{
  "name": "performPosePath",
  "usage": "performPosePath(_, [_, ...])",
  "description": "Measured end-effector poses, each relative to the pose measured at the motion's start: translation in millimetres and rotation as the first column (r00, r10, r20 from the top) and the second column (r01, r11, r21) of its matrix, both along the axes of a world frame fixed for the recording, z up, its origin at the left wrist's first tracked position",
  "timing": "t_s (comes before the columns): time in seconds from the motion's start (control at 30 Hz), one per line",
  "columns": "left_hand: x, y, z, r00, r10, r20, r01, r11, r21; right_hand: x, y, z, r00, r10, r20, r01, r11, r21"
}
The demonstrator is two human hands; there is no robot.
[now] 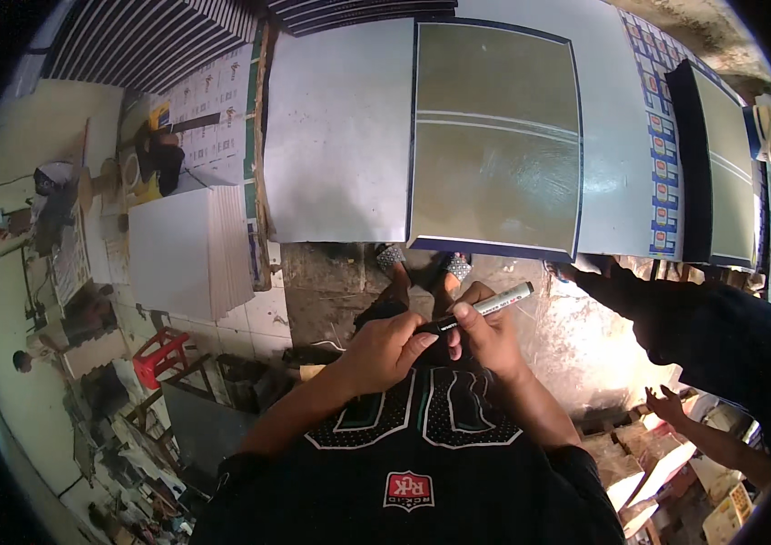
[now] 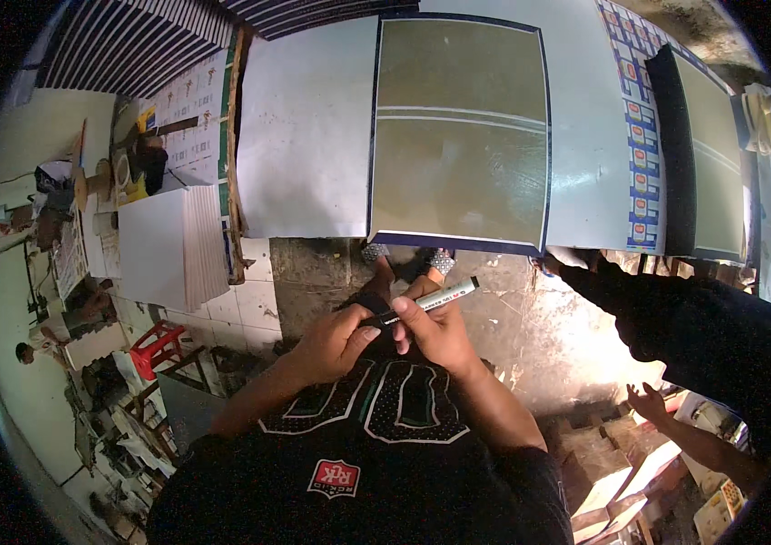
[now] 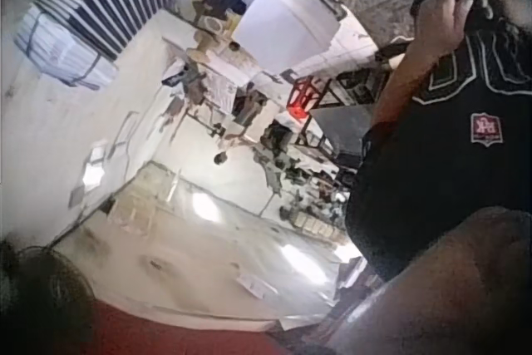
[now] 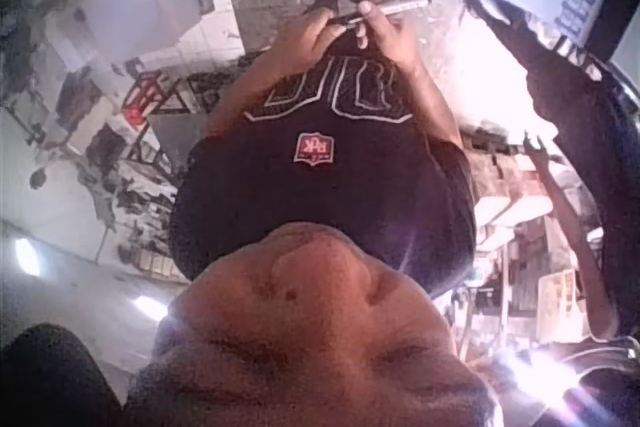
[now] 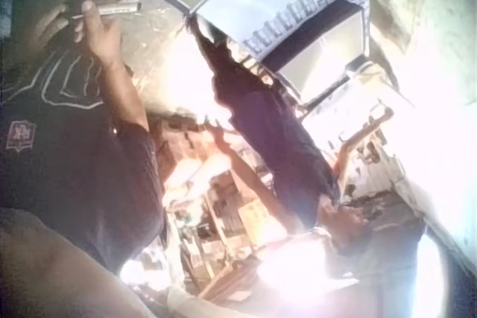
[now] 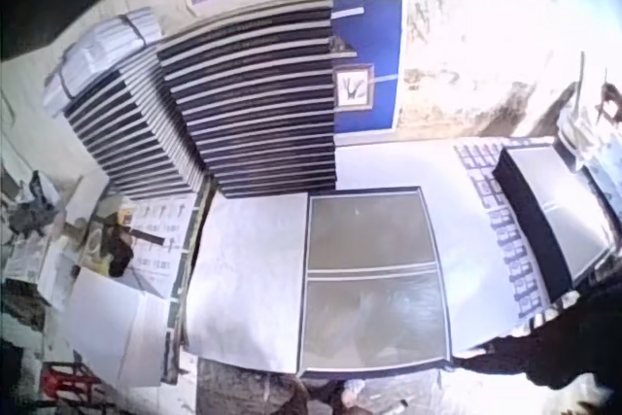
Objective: The person inserts a white cardboard sheet into a book cover, closes the cover, and stacks the completed book onto a pile. They then use a marker to write on the edge of a folder held by another person. The person continues to assemble more book covers by inserting sheets into them by hand.
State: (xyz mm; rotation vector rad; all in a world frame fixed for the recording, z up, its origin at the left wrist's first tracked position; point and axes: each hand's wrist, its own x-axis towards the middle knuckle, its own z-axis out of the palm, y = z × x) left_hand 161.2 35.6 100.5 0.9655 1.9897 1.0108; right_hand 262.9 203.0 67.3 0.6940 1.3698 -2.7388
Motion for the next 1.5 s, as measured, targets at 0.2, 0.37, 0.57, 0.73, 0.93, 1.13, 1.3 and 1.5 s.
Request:
performPosePath(0.2, [15.7, -27.2, -24.3, 0.159, 0.047, 0.986, -0.294, 0.956, 0.001, 19.2, 34.0, -14.4, 0.937, -0.345, -0.05, 0.349, 0.927, 0.141])
performPosePath(0.37, [0.4, -49.9, -38.5, 0.546, 0.11, 0.831, -0.251, 0.967, 0.037, 22.1, 41.9, -36.3, 0.981, -0.158, -0.109, 0.191, 0.855, 0.482])
performPosePath(0.57, [-19.2, -66.2, -109.0, 0.349, -0.007, 0.937, -0.414, 0.896, 0.161, -31.7, 18.3, -62.4, 1.0, -0.014, -0.019, 0.024, 0.551, 0.834])
performPosePath(0.73, [-35.2, -33.7, -145.5, 0.045, -0.118, 0.992, -0.526, 0.841, 0.124, -63.5, 12.2, -75.6, 0.997, 0.068, -0.04, 0.014, 0.345, 0.939])
performPosePath(0.93, [-27.1, 3.4, -172.3, 0.424, 0.283, 0.86, -0.489, 0.871, -0.045, -71.4, 9.5, -92.4, 0.989, 0.151, 0.001, -0.03, 0.189, 0.982])
performPosePath(1.13, [-24.7, 4.9, -183.1, 0.088, 0.171, 0.981, -0.548, 0.831, -0.096, -70.8, 11.4, -100.7, 0.956, 0.272, -0.114, 0.078, 0.141, 0.987])
performPosePath(1.3, [-27.4, 7.1, -177.1, -0.023, 0.202, 0.979, -0.58, 0.795, -0.178, -69.6, 13.3, -112.4, 0.891, 0.344, -0.294, 0.272, 0.114, 0.956])
performPosePath(1.5, [-25.6, 6.2, -185.1, -0.045, 0.127, 0.991, -0.616, 0.778, -0.128, -68.3, 20.1, -107.0, 0.88, 0.426, -0.21, 0.203, 0.062, 0.977])
